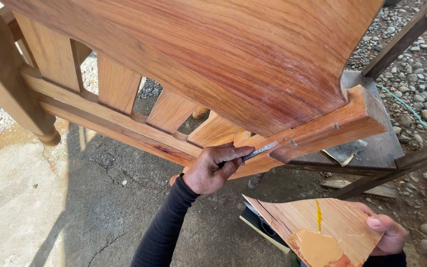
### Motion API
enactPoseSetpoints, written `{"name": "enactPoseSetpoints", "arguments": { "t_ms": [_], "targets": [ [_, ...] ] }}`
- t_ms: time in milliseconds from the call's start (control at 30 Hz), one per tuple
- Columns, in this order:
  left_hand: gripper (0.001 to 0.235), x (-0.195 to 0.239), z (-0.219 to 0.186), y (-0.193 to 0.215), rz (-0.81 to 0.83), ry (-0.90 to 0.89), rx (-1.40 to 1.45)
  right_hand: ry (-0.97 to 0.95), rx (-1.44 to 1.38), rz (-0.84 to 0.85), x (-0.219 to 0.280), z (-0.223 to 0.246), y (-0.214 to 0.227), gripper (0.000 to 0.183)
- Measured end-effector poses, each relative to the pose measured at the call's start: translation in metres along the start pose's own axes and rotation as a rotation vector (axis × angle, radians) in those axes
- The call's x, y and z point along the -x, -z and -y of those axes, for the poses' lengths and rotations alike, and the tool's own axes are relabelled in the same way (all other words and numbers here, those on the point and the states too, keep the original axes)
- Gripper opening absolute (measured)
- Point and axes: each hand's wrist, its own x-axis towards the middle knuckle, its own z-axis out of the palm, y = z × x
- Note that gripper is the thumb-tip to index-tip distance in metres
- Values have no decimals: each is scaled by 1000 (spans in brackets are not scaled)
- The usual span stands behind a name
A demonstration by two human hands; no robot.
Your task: The person applies glue to the joints of a wooden chair using a small metal tool. They repeatedly scoop glue from a wooden palette and spread it into the gaps between the chair's frame and backrest.
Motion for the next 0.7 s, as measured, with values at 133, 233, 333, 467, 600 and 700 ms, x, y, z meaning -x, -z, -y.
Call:
{"name": "enactPoseSetpoints", "arguments": {
  "t_ms": [133, 233, 333, 467, 600, 700],
  "targets": [
    [49, -9, 2, 4, 7, -62, -45, -12, -13, 37, -3, -1, 0, 80],
    [51, -12, 7, 5, 17, -61, -68, -33, 27, 3, -6, 2, -7, 81],
    [49, -14, 10, 6, 25, -81, -52, -18, 11, 22, -12, -2, -5, 81],
    [55, -16, 4, 5, -25, -128, -143, -34, -53, 83, -15, -7, -1, 79],
    [55, -16, 3, 0, -213, -329, -604, -17, -8, -28, -11, -7, -3, 80],
    [56, -15, 5, -2, -255, -412, -755, -15, -2, -47, -5, -6, -6, 81]
  ]
}}
